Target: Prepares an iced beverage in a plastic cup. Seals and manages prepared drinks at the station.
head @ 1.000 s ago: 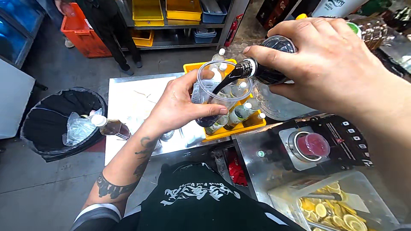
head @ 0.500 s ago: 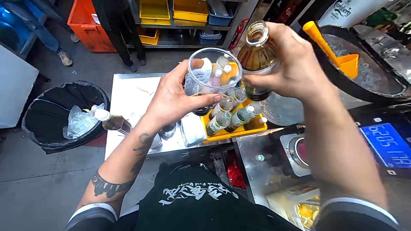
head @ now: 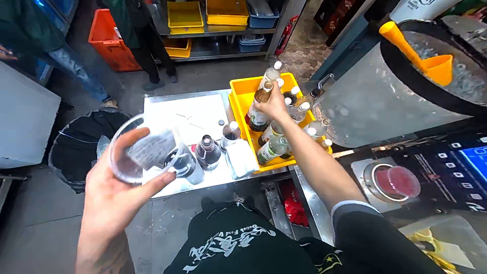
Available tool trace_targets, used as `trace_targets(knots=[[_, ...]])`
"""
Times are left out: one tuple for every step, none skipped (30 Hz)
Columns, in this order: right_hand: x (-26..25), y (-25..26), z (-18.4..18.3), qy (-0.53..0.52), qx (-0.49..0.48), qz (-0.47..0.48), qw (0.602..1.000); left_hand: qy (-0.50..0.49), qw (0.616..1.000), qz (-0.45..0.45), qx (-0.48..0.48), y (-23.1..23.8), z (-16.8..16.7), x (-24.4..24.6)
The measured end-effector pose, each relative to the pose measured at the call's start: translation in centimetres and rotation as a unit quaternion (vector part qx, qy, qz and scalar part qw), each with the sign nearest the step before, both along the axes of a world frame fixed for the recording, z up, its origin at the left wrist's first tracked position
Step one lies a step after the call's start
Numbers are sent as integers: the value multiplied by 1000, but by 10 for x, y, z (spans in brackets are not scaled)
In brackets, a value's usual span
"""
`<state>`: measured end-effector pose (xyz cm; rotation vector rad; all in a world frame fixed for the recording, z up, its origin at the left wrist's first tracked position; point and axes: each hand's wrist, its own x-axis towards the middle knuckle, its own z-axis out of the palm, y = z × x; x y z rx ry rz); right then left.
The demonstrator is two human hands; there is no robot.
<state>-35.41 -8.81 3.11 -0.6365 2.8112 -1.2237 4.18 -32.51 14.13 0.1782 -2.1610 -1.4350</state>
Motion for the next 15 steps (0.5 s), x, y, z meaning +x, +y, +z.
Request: trace_targets(knots=[[0, -5, -12, -13, 11, -23, 1000, 1, 1000, 7, -4, -4, -5, 10], [1, -9, -24, -21, 17, -45, 999, 1, 1000, 10, -5, -7, -10, 20], [2, -13, -37, -26, 20, -66, 997, 1, 1000, 7, -2, -9, -15, 27], [5, -16, -49, -27, 18, -87, 996, -1, 1000, 0, 3, -11, -20, 33], [8, -18, -61, -29, 12, -108, 994, -3, 1000, -11, 9, -13, -25, 38], [11, -20, -73, -32, 6, -129, 991, -9, 1000, -21, 12, -16, -30, 41], [15, -23, -82, -41, -3, -150, 988, -15, 999, -36, 16, -20, -33, 43], [19, -25, -89, -59, -14, -170, 984, -17, 998, -55, 18, -24, -37, 42], [22, -22, -89, -79, -24, -188, 979, -18, 997, -76, 20, -29, -40, 39], [24, -18, -83, -96, -24, -198, 975, -18, 995, -96, 21, -32, -41, 33], [27, -13, -73, -111, -17, -198, 974, -13, 993, -114, 24, -35, -42, 25], [31, -8, -59, -125, -5, -186, 975, -3, 991, -128, 32, -36, -43, 16], [37, -2, -39, -124, 3, -159, 979, 8, 990, -138, 40, -36, -43, 6], [44, 4, -14, -100, 11, -121, 988, 17, 987, -150, 48, -35, -43, -4], [53, 12, 18, -52, 22, -87, 995, 23, 985, -162, 55, -33, -43, -14]])
